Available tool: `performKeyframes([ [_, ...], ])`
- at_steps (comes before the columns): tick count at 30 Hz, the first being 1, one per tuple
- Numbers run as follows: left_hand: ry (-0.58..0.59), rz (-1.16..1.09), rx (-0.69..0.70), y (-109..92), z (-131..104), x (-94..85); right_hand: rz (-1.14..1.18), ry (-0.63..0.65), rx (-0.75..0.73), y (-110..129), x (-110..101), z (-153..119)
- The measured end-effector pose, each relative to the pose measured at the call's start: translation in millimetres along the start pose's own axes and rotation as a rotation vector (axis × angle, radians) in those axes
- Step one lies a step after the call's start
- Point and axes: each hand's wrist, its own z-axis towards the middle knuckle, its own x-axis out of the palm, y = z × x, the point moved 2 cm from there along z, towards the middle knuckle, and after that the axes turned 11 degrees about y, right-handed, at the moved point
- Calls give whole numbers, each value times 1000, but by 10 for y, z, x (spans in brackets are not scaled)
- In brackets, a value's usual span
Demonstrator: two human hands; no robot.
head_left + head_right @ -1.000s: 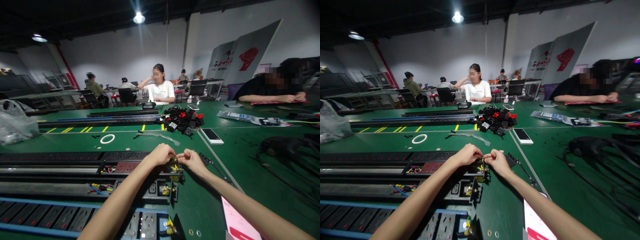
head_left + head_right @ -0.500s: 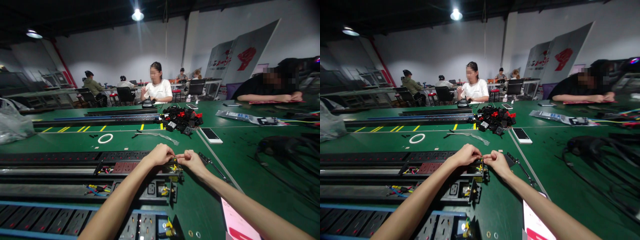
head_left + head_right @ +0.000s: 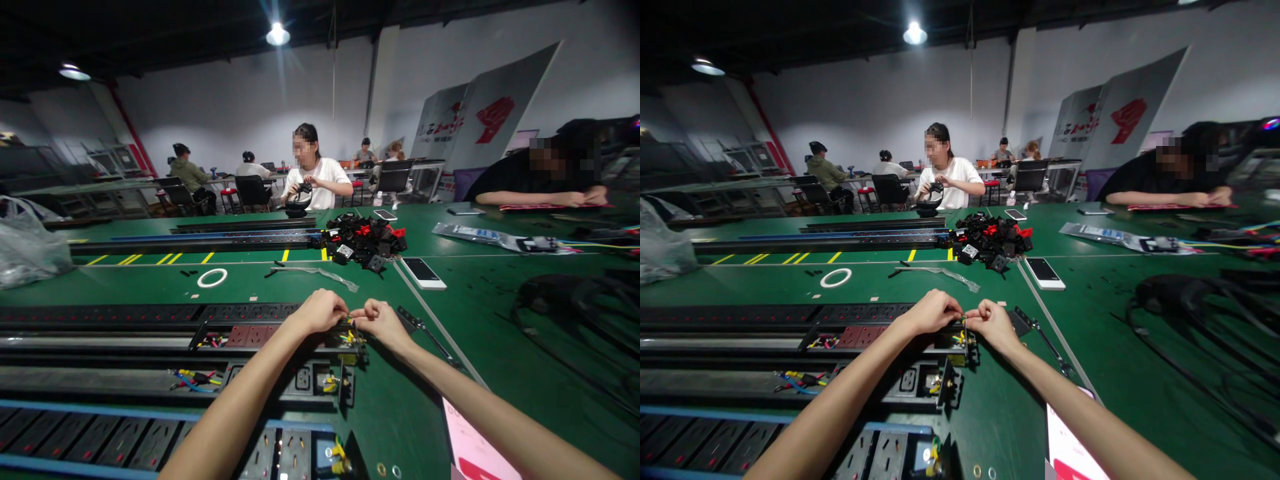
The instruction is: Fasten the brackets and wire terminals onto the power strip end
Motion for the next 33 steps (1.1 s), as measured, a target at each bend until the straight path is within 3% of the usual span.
performKeyframes([
  [8, -32, -60, -32, 83, -14, 33, -8, 84, 40, -22, 14, 72],
  [14, -54, -110, -22, 188, -25, 84, -101, -6, -51, -1, 69, 49],
  [20, -55, -109, 38, 172, -37, 49, -216, -74, -133, 27, 92, 15],
  [29, -95, -40, -35, 127, -2, 52, -328, -162, -158, -2, 93, 57],
  [33, -68, -91, -5, 147, 6, 62, -323, -152, -154, 18, 97, 36],
])
